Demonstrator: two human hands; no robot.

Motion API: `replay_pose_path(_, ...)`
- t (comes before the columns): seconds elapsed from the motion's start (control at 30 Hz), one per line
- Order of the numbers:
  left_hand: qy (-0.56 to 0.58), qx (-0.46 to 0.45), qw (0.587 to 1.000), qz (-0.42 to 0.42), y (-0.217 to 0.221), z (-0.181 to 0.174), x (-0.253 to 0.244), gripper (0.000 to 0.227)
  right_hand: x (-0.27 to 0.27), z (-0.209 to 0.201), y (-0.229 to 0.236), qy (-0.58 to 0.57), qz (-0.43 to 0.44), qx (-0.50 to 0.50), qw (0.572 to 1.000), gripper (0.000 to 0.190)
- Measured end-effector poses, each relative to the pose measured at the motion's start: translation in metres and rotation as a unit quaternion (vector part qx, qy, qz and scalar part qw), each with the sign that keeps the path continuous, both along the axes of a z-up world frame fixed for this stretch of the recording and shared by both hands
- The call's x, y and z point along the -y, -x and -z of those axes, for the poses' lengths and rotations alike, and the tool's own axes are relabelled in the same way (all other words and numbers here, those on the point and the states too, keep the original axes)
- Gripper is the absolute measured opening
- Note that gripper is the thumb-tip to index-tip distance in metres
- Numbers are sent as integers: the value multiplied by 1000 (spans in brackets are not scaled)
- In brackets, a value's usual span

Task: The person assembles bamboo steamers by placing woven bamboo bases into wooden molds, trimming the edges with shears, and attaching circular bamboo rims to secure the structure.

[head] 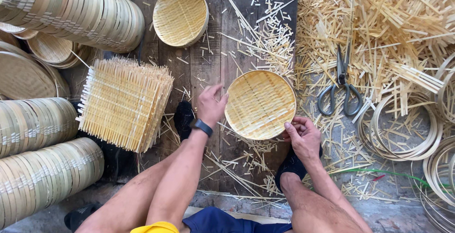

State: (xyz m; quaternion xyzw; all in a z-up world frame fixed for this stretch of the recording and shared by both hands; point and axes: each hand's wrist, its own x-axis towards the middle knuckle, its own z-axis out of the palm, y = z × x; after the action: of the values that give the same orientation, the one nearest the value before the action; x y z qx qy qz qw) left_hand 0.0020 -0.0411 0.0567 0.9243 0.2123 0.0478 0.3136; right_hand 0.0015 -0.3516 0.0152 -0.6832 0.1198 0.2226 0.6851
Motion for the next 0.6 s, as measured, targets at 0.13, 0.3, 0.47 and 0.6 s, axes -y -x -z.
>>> replay_pose_path(0.13, 8, 111, 967, 230, 19, -32, 71, 33, 8, 9, 6, 27, 4, 9, 1000, 20)
replay_pose_path(0.3, -84, 67, 933, 344, 46, -23, 131, 36, 24, 29, 20, 86, 19, 16, 996, 20)
replay_pose_path(0.47, -136, 6, 928, 348, 61, 10, 103, 41, 28, 52, 49, 82, 31, 61, 994, 19)
replay_pose_path(0.6, -204, 68, 905, 368, 46, 41, 44, 36, 26, 63, 48, 131, 25, 91, 987, 19)
